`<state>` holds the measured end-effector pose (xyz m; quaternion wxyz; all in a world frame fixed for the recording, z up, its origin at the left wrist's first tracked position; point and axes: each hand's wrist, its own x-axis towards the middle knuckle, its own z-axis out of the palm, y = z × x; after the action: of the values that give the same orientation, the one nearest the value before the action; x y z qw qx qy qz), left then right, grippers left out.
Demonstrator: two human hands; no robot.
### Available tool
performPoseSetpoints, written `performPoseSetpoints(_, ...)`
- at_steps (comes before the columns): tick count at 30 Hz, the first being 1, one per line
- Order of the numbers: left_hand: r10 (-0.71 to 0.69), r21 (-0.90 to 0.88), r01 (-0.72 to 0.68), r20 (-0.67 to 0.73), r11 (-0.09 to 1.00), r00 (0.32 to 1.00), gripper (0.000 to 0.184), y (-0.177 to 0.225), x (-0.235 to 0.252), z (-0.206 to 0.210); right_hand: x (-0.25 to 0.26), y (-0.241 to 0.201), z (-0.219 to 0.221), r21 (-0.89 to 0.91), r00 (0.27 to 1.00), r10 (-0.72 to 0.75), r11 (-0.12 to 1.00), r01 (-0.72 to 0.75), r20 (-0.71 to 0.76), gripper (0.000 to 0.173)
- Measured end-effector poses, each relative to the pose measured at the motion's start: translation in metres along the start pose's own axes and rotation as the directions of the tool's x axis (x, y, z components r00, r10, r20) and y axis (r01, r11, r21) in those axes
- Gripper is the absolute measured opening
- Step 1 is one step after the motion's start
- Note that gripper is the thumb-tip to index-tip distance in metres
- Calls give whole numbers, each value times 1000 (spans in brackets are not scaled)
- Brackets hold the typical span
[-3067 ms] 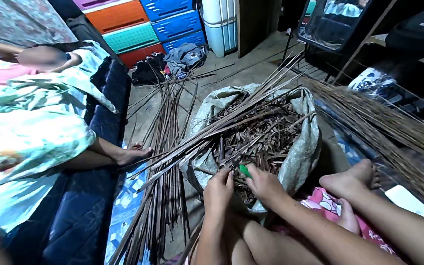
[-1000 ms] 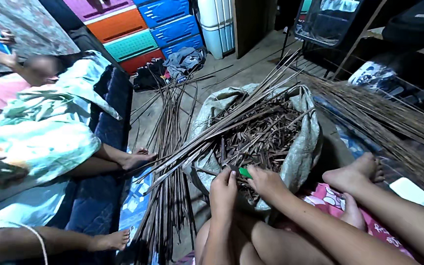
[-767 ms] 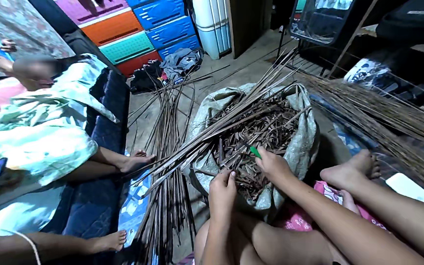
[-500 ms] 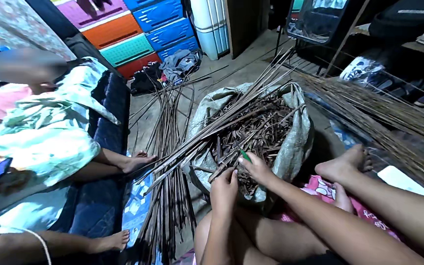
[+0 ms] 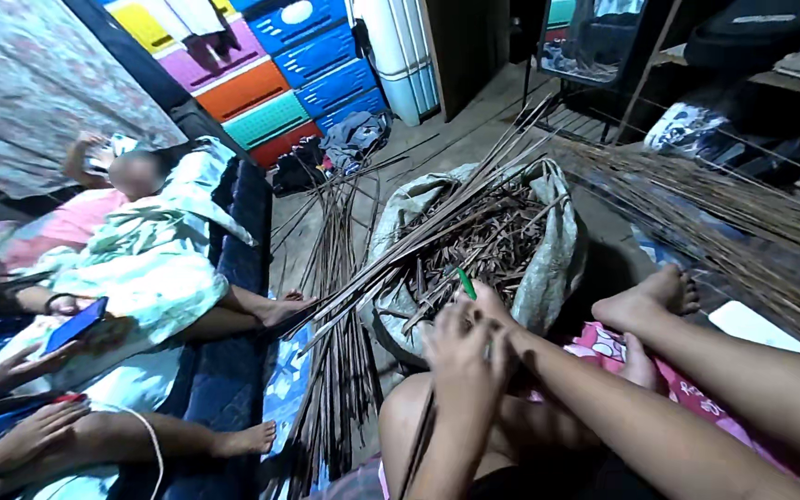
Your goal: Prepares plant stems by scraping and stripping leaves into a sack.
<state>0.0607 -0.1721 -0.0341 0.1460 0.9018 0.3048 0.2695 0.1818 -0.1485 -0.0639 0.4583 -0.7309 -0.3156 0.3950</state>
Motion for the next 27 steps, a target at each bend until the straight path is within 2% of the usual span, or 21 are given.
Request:
performPoseSetpoints(1, -62, -11, 62, -88, 998, 994, 27, -14, 1, -9, -1, 6, -7, 25, 999, -16, 1000, 15, 35, 27)
performPoseSetpoints(2, -116, -21, 114, -112, 993, 987, 27, -24, -2, -14, -1, 11, -11, 58, 998, -30, 998, 26, 57, 27)
performPoseSetpoints(3, -166, -37, 163, -62, 986, 984, 33, -31, -5, -16, -2, 15, -14, 107, 996, -39, 994, 31, 76, 26)
performPoseSetpoints(5, -276, -98, 298, 186, 950, 943, 53, -36, -11, -12, -5, 19, -16, 233, 994, -42, 972, 17, 103, 24)
performPoseSetpoints(6, -293, -122, 329, 244, 936, 924, 55, -38, -14, -6, -7, 19, -17, 295, 993, -38, 955, 3, 113, 23)
performPoseSetpoints(8, -282, -147, 323, 244, 935, 928, 44, -42, -18, 7, -11, 21, -20, 351, 994, -61, 936, 25, 93, 22)
performPoseSetpoints(9, -285, -148, 327, 249, 933, 926, 41, -43, -17, 9, -14, 23, -23, 308, 993, -97, 949, 72, 67, 25)
performPoseSetpoints(12, -341, -132, 400, 325, 907, 882, 40, -44, -8, 8, -24, 30, -42, -34, 975, -198, 979, 202, 98, 40)
performPoseSetpoints(14, -375, -137, 442, 345, 887, 860, 39, -47, -3, 9, -33, 32, -50, -233, 958, -223, 937, 262, 179, 47)
performPoseSetpoints(17, -410, -124, 468, 325, 875, 852, 36, -48, 1, 9, -46, 24, -47, -466, 934, -180, 828, 314, 309, 43)
performPoseSetpoints(21, -467, -58, 511, 329, 858, 821, 31, -49, 7, 7, -62, 10, -28, -605, 924, -3, 755, 253, 382, 36)
performPoseSetpoints(24, -493, -29, 533, 340, 846, 801, 33, -50, 8, 9, -70, 2, -17, -654, 935, 104, 740, 155, 340, 37)
performPoseSetpoints(27, -492, -28, 527, 316, 850, 811, 30, -49, 7, 15, -68, 0, -13, -706, 944, 149, 700, 109, 293, 37)
